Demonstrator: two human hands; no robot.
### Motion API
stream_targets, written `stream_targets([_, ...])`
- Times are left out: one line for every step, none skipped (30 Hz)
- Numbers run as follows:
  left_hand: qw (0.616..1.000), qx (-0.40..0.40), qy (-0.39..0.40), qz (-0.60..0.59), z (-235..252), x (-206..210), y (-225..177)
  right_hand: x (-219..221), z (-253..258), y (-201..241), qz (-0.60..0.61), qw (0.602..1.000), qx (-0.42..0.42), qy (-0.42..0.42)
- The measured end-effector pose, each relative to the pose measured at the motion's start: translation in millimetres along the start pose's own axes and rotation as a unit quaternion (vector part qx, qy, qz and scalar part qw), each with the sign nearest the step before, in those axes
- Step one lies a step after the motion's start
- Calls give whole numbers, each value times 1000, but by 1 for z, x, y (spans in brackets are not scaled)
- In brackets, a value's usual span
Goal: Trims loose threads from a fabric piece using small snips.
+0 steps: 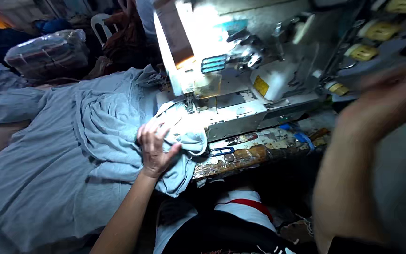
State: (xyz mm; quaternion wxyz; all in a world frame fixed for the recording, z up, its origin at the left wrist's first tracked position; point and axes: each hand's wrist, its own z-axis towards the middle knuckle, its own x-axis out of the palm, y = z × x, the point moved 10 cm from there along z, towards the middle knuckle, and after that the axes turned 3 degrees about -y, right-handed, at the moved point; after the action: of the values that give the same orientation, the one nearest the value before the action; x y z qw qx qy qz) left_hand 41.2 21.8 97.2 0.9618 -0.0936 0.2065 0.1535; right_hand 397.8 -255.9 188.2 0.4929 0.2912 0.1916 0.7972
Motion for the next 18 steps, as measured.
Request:
stream_targets([996, -73, 37, 19, 14, 0, 8, 25, -54, 5, -25, 998, 10, 65])
stream_targets([984, -143, 97, 37, 31, 3, 15, 52, -103, 1, -51, 989, 14, 141])
stream_targets([966, -186, 174, 54, 45, 10, 17, 79, -147, -7, -81, 973, 10, 216])
stream_targets([947, -196, 244, 76, 56, 18, 14, 104, -186, -19, -121, 946, 4, 300])
stream_targets([932, -179, 297, 105, 65, 28, 6, 126, -218, -30, -162, 905, -1, 394])
stream_targets([924, -147, 328, 134, 72, 37, -4, 141, -240, -36, -199, 863, -14, 464])
stream_targets([921, -110, 338, 159, 78, 45, -13, 150, -248, -36, -218, 842, -31, 492])
stream_targets([920, -80, 338, 181, 81, 51, -19, 156, -249, -35, -221, 833, -34, 506])
stream_targets([921, -58, 331, 197, 84, 57, -20, 160, -247, -37, -213, 829, -23, 517])
stream_targets([923, -44, 324, 200, 85, 62, -14, 163, -244, -39, -197, 829, -12, 523])
stream_targets([928, -38, 316, 195, 89, 66, -3, 164, -242, -42, -179, 833, -6, 523])
stream_targets([932, -42, 307, 189, 95, 71, 12, 164, -241, -43, -160, 835, 0, 527])
stream_targets([938, -57, 295, 174, 102, 75, 29, 163, -241, -45, -138, 836, 4, 531])
stream_targets([942, -74, 278, 174, 109, 79, 48, 162, -240, -46, -109, 840, 11, 531])
stream_targets([939, -110, 266, 191, 113, 80, 75, 160, -239, -45, -78, 851, 17, 518])
stream_targets([925, -168, 266, 216, 115, 76, 107, 156, -236, -43, -40, 872, 22, 488])
stream_targets([903, -242, 274, 225, 114, 67, 139, 149, -229, -40, 3, 902, 29, 431])
stream_targets([892, -307, 270, 194, 112, 51, 159, 140, -218, -37, 42, 934, 44, 352])
